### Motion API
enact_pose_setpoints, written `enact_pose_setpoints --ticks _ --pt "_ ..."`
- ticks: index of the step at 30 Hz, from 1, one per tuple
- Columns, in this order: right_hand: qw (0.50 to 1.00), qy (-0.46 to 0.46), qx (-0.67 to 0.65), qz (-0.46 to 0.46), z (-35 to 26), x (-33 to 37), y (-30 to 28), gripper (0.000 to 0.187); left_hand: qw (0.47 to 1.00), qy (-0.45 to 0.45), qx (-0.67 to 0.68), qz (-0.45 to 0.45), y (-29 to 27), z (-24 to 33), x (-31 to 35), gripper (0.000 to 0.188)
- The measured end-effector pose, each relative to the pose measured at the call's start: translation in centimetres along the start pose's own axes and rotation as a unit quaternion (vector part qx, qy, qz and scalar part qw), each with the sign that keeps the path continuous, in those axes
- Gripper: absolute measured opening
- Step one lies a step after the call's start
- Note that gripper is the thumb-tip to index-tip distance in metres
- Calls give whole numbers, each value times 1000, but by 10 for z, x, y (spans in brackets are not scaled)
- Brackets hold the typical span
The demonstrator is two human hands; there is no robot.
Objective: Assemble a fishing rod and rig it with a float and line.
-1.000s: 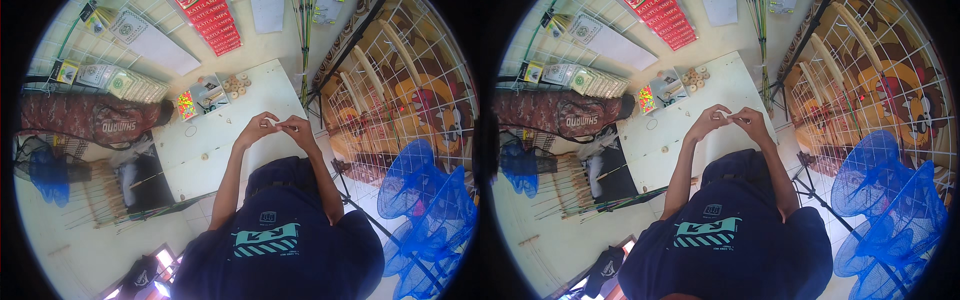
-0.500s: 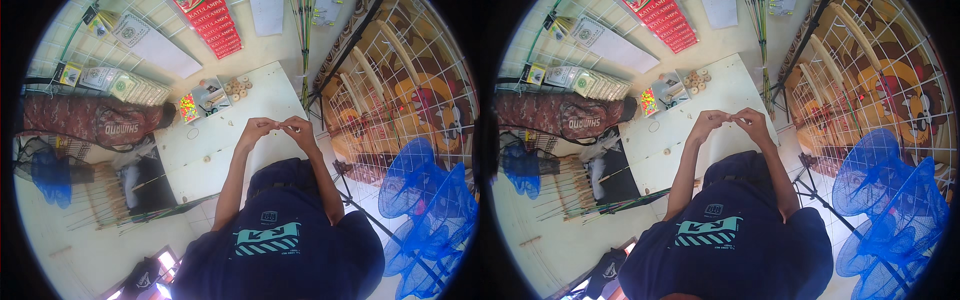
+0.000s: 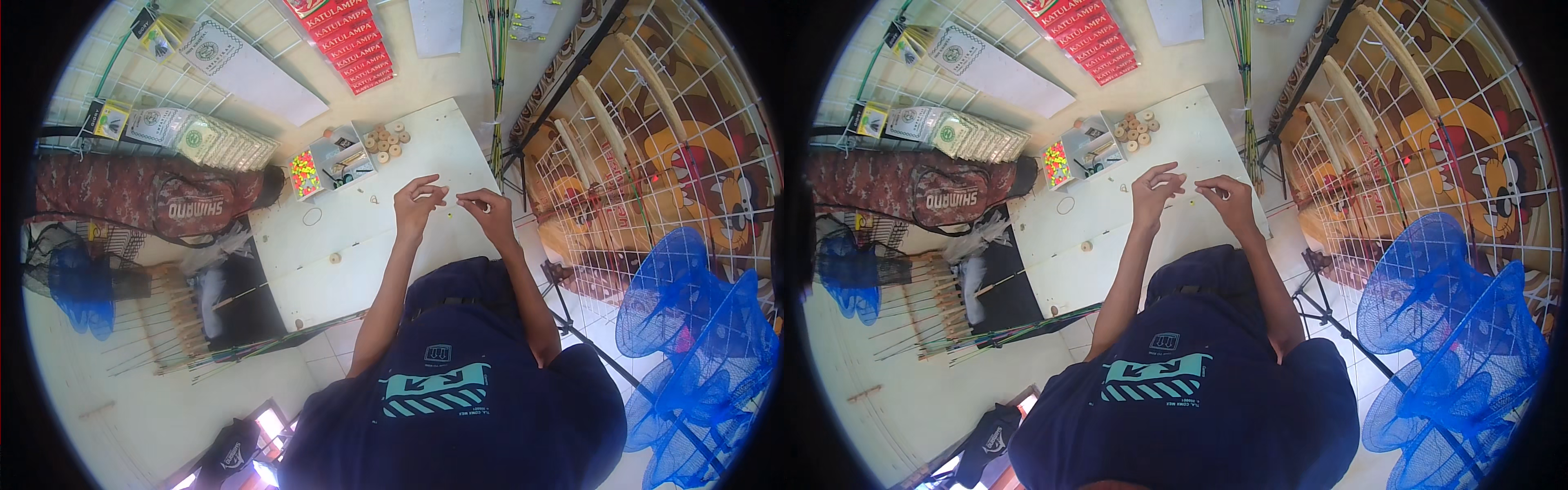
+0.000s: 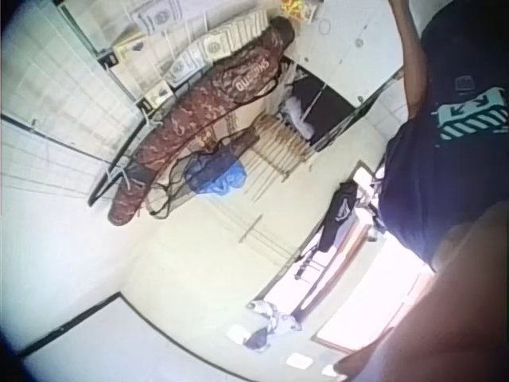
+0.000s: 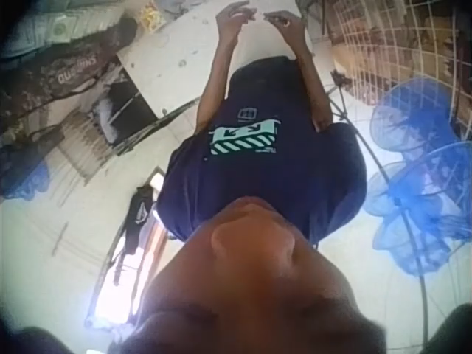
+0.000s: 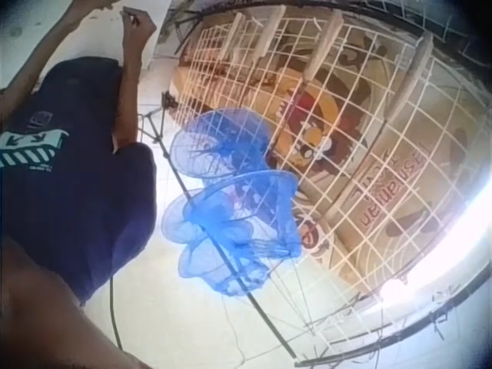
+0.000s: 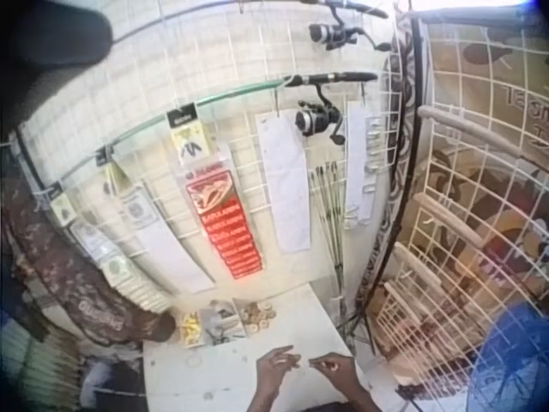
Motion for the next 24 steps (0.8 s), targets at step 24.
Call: enact_pose_setpoints --ticks 24 --pt "987 105 -119 18 73 3 -25 16 993 99 61 34 -11 60 -5 35"
Point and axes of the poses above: each hand's wrist, its own x-axis away from the middle knuckle, its own y-axis out of the palm, z = x × y, the point moved 5 cm from there along -x, towards the middle knuckle, and after that the axes turned 5 degrees about -x, right-handed, at the moved point
